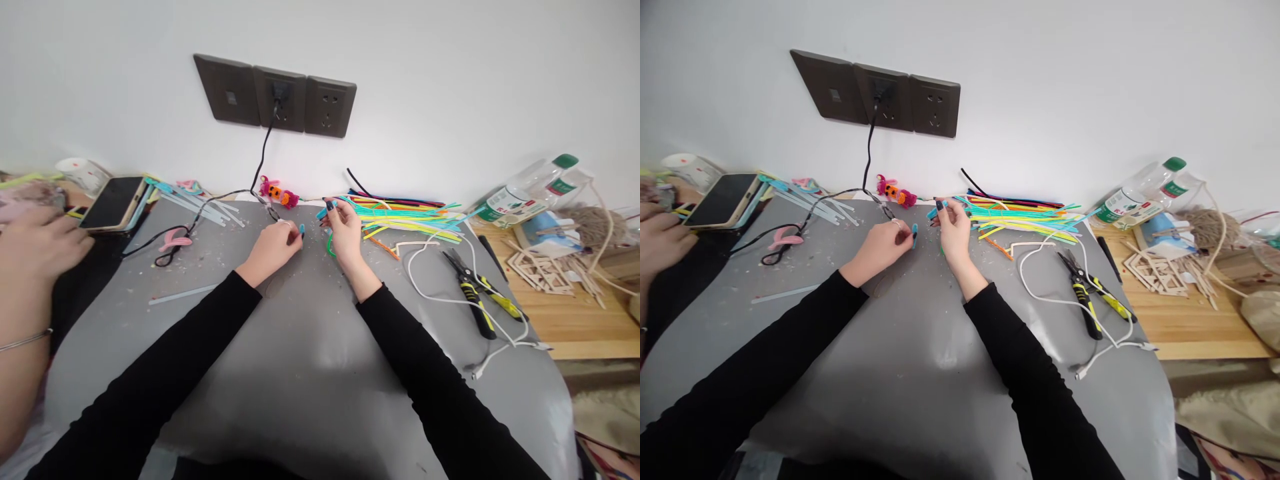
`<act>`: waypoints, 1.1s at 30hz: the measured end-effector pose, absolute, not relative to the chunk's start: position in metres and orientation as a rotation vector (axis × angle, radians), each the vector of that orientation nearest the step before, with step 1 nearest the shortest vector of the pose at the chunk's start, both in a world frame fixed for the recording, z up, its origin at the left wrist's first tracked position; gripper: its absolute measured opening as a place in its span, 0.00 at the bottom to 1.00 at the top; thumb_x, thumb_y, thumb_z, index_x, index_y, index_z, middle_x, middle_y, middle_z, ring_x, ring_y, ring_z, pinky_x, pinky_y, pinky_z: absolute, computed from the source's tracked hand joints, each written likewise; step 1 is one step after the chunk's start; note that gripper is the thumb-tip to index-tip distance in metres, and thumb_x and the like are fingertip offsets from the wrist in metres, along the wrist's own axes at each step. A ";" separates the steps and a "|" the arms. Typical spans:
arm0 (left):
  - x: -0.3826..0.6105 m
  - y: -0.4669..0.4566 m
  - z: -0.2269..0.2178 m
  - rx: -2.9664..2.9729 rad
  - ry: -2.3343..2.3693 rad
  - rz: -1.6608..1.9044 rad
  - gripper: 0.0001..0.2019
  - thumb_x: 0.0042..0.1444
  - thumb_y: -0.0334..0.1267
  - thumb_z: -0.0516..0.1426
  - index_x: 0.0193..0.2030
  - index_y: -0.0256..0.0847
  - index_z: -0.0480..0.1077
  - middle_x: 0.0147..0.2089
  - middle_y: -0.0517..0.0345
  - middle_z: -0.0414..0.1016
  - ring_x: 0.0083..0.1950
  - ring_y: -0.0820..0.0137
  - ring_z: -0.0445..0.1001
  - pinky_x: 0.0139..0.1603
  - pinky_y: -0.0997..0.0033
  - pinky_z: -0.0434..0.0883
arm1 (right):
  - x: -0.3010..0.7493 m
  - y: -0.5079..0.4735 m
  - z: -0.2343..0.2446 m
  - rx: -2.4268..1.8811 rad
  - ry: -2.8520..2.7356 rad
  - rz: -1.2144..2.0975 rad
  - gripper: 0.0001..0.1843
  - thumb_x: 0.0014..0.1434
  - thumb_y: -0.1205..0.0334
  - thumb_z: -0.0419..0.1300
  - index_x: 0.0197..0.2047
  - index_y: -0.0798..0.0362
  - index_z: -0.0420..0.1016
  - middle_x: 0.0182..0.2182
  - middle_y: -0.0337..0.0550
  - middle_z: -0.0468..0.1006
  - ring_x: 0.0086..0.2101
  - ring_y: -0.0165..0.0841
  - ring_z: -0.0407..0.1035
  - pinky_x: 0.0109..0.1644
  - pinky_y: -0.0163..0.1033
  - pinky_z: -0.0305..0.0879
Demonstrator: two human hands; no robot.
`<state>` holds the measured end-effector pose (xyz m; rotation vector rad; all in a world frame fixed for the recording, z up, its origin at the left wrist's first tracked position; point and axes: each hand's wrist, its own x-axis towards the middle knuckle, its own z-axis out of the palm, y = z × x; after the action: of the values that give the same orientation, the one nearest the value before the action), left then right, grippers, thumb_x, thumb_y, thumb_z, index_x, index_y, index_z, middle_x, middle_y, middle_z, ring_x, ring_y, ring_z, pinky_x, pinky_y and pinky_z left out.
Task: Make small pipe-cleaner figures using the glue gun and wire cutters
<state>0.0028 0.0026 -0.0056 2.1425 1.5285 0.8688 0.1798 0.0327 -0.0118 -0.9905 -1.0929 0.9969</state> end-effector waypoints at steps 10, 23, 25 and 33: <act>0.001 0.008 -0.001 1.579 1.184 1.204 0.11 0.59 0.46 0.63 0.35 0.43 0.66 0.33 0.58 0.76 0.30 0.70 0.75 0.36 0.67 0.75 | 0.174 0.029 -0.017 -0.901 -1.300 1.324 0.25 0.54 0.40 0.72 0.46 0.50 0.82 0.35 0.39 0.83 0.30 0.30 0.73 0.37 0.39 0.75; 0.001 0.007 -0.001 1.374 1.127 1.224 0.29 0.46 0.62 0.72 0.43 0.38 0.80 0.41 0.48 0.84 0.39 0.62 0.81 0.43 0.60 0.80 | 0.174 0.029 -0.017 -0.870 -1.325 1.284 0.22 0.52 0.44 0.74 0.41 0.49 0.77 0.34 0.40 0.83 0.34 0.34 0.78 0.43 0.43 0.79; 0.001 0.007 -0.003 1.372 1.128 1.215 0.29 0.45 0.63 0.72 0.41 0.38 0.81 0.40 0.49 0.85 0.38 0.61 0.81 0.43 0.59 0.81 | 0.174 0.029 -0.017 -0.879 -1.332 1.275 0.21 0.52 0.44 0.73 0.41 0.50 0.77 0.35 0.40 0.83 0.35 0.34 0.78 0.43 0.44 0.79; -0.004 0.015 -0.009 1.331 1.190 1.254 0.27 0.47 0.61 0.71 0.41 0.38 0.80 0.41 0.47 0.85 0.40 0.61 0.81 0.43 0.61 0.81 | 0.169 0.022 -0.017 -0.902 -1.412 1.017 0.17 0.61 0.53 0.65 0.52 0.47 0.73 0.41 0.45 0.81 0.40 0.37 0.77 0.50 0.47 0.77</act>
<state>-0.0038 0.0147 -0.0093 1.3307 1.1896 1.2535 0.1687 0.0216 -0.0170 -0.9018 -1.4123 1.0169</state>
